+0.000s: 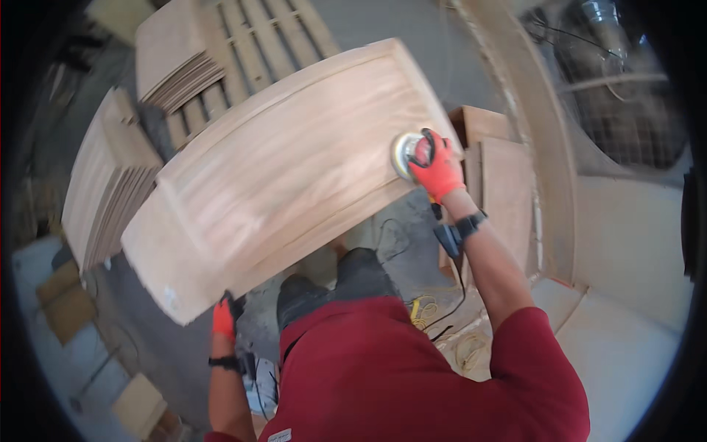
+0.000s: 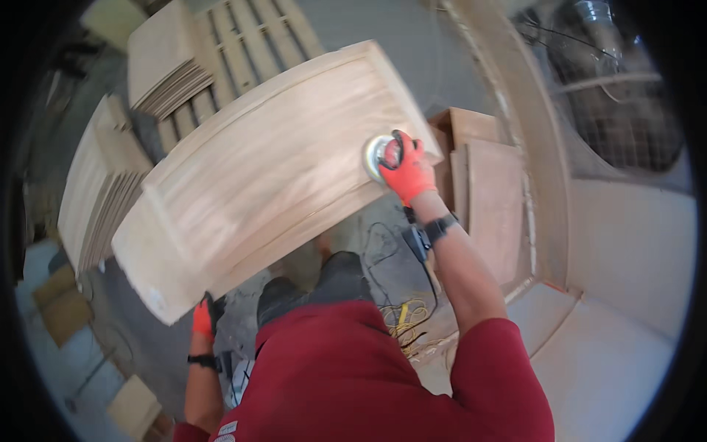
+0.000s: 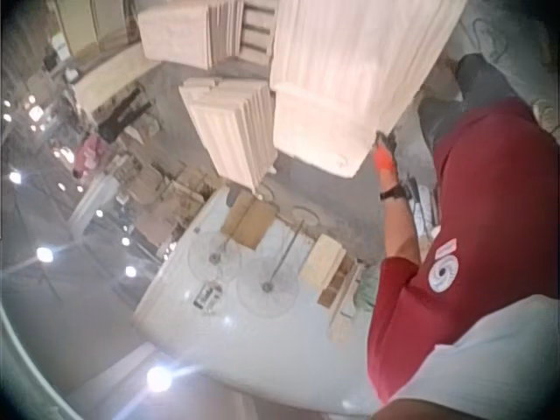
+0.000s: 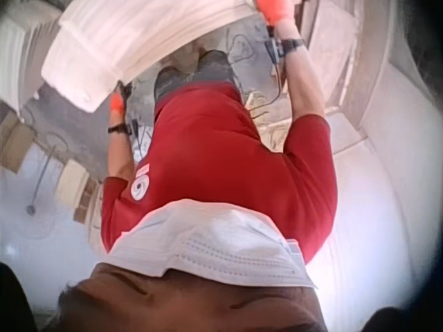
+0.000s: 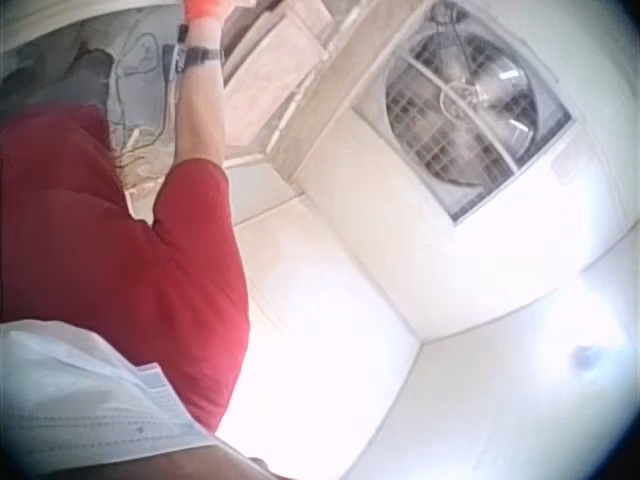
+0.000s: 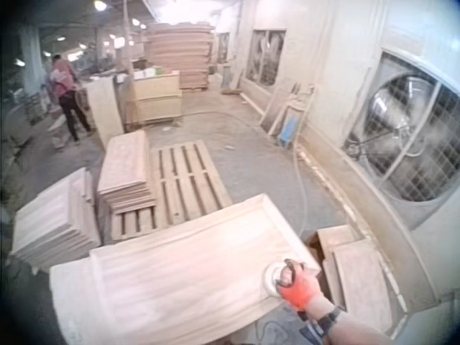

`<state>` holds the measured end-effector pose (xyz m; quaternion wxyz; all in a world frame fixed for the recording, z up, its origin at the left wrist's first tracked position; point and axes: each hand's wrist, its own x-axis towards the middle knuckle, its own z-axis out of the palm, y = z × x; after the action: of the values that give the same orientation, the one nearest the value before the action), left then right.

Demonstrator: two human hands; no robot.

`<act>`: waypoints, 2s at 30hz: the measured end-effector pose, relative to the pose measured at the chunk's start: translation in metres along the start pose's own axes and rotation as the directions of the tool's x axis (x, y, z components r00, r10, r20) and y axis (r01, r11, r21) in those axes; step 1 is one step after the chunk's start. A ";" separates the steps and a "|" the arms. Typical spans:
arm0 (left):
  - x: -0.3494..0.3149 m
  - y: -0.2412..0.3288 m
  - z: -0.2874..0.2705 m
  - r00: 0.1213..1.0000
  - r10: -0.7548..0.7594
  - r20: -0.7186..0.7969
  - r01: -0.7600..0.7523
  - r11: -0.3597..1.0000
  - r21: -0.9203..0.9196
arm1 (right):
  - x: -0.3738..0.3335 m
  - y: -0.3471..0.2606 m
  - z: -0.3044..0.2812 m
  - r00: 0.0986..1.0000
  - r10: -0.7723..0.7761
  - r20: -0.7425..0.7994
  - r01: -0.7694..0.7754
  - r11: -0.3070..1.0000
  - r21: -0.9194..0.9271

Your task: The person uses a handheld orbital sander to smooth the surface of a large wooden board. They apply a liquid from a spray bottle to the wood and continue sanding the surface. The person briefly walks to a nearby table to pick up a sanding disc before returning to the board to resume sanding.

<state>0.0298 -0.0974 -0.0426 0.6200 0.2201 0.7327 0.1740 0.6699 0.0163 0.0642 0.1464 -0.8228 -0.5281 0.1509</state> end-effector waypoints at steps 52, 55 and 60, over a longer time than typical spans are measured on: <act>0.026 -0.002 0.006 0.987 -0.160 0.033 0.163 0.973 -0.166 | -0.039 -0.020 0.007 0.990 -0.009 0.139 0.028 0.991 -0.133; 0.021 0.002 0.011 0.992 -0.113 0.055 0.121 0.978 -0.168 | -0.020 0.010 -0.012 0.992 0.051 0.113 -0.034 0.988 -0.153; 0.011 0.011 0.016 0.991 -0.132 -0.013 0.131 0.990 -0.054 | 0.010 0.049 -0.034 0.987 0.138 0.086 -0.121 0.976 -0.179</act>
<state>0.0449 -0.0821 -0.0490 0.6296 0.1533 0.7460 0.1539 0.7277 0.0032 0.0748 0.0381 -0.8567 -0.4910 0.1536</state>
